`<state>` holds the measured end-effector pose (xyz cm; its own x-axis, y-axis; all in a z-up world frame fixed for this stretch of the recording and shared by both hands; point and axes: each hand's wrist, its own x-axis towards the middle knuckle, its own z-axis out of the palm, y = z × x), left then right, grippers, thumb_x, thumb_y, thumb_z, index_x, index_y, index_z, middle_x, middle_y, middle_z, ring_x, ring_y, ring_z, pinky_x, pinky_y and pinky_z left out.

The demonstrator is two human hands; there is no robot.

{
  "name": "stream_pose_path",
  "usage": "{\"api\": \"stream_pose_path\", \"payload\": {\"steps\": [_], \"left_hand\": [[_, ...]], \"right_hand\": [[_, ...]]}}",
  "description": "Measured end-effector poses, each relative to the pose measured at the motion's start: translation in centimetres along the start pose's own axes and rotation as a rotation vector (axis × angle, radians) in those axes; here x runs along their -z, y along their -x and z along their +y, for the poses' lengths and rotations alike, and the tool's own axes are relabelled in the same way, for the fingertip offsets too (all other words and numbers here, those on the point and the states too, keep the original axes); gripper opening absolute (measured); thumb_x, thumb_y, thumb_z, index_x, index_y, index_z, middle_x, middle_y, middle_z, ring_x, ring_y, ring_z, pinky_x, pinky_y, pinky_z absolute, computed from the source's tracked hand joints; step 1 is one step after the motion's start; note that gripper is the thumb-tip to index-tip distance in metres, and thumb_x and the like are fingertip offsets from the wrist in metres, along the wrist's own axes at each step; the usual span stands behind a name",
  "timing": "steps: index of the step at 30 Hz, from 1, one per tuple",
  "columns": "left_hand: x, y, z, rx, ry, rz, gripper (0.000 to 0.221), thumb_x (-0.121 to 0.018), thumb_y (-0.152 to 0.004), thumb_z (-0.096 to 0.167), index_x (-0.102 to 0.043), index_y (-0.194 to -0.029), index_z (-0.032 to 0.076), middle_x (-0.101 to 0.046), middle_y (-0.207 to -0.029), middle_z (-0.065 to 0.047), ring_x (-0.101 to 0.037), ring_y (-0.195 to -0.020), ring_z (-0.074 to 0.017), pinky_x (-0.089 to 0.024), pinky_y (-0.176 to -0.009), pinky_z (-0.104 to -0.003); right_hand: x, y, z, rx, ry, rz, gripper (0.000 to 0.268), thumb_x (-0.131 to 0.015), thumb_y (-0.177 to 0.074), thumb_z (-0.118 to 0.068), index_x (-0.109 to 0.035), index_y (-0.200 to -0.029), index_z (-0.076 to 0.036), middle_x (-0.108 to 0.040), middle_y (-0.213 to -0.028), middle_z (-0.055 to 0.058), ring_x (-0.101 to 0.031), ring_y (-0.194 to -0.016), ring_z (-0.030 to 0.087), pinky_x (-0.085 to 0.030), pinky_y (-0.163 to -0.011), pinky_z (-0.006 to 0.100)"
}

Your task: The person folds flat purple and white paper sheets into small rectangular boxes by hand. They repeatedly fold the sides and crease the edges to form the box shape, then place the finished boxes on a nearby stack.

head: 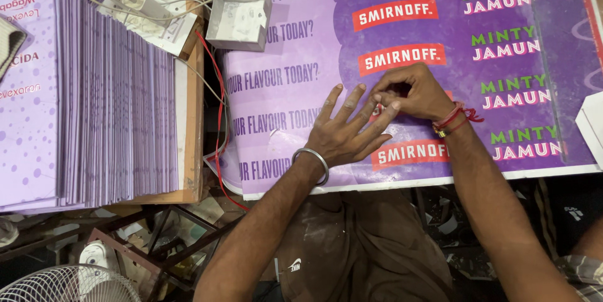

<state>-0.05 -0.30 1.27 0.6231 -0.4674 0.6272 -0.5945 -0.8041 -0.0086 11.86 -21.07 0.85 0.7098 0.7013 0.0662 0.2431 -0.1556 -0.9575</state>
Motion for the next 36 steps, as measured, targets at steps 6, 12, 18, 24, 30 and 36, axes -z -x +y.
{"api": "stream_pose_path", "payload": {"steps": [6,12,18,24,30,36], "left_hand": [[0.0,-0.2,0.0,0.013,-0.002,0.009,0.052,-0.069,-0.103,0.047,-0.057,-0.149,0.025,-0.072,-0.126,-0.01,-0.057,-0.136,-0.0334,-0.042,-0.115,-0.062],[-0.5,-0.3,-0.1,0.038,-0.045,0.0,0.046,-0.068,-0.104,0.031,-0.057,-0.148,0.026,-0.072,-0.131,-0.008,-0.057,-0.138,-0.0325,-0.042,-0.117,-0.062],[-0.3,-0.2,0.1,0.06,-0.059,0.002,0.044,-0.066,-0.106,0.027,-0.058,-0.149,0.024,-0.071,-0.133,-0.007,-0.056,-0.14,-0.0324,-0.043,-0.117,-0.06],[-0.1,-0.5,0.1,0.082,-0.041,-0.011,0.048,-0.066,-0.103,0.026,-0.056,-0.15,0.024,-0.068,-0.137,-0.01,-0.057,-0.139,-0.034,-0.044,-0.116,-0.06],[-0.2,-0.5,0.1,0.097,-0.005,-0.032,0.052,-0.067,-0.101,0.023,-0.055,-0.151,0.023,-0.064,-0.141,-0.01,-0.058,-0.137,-0.0351,-0.047,-0.114,-0.058],[0.3,-0.6,0.0,0.114,0.023,-0.038,0.052,-0.066,-0.098,0.019,-0.056,-0.15,0.02,-0.063,-0.142,-0.012,-0.06,-0.135,-0.0358,-0.048,-0.112,-0.057]], "right_hand": [[-0.2,-0.1,0.0,0.029,-0.066,-0.005,0.008,-0.073,-0.092,-0.007,-0.076,-0.097,-0.001,-0.075,-0.086,0.004,-0.071,-0.078,0.008,-0.058,-0.07,0.024],[-0.3,-0.4,0.1,0.048,-0.013,0.029,0.007,-0.072,-0.094,-0.007,-0.075,-0.097,-0.001,-0.075,-0.085,0.004,-0.069,-0.077,0.008,-0.057,-0.069,0.024],[-0.6,-0.2,1.1,0.057,-0.079,0.032,0.008,-0.069,-0.098,-0.007,-0.073,-0.102,-0.001,-0.072,-0.089,0.001,-0.064,-0.08,0.005,-0.053,-0.069,0.023],[-0.5,-0.4,1.3,0.066,-0.038,0.068,0.012,-0.066,-0.099,-0.008,-0.074,-0.106,-0.002,-0.074,-0.092,0.001,-0.066,-0.085,0.005,-0.055,-0.075,0.023],[-0.3,-0.2,0.9,0.061,-0.052,0.059,0.011,-0.068,-0.099,-0.009,-0.074,-0.106,-0.001,-0.073,-0.09,0.001,-0.065,-0.083,0.006,-0.054,-0.071,0.024],[-0.8,-0.6,0.5,0.123,0.009,0.064,0.014,-0.066,-0.1,-0.011,-0.073,-0.107,0.0,-0.073,-0.092,0.001,-0.066,-0.085,0.005,-0.056,-0.074,0.023]]}}
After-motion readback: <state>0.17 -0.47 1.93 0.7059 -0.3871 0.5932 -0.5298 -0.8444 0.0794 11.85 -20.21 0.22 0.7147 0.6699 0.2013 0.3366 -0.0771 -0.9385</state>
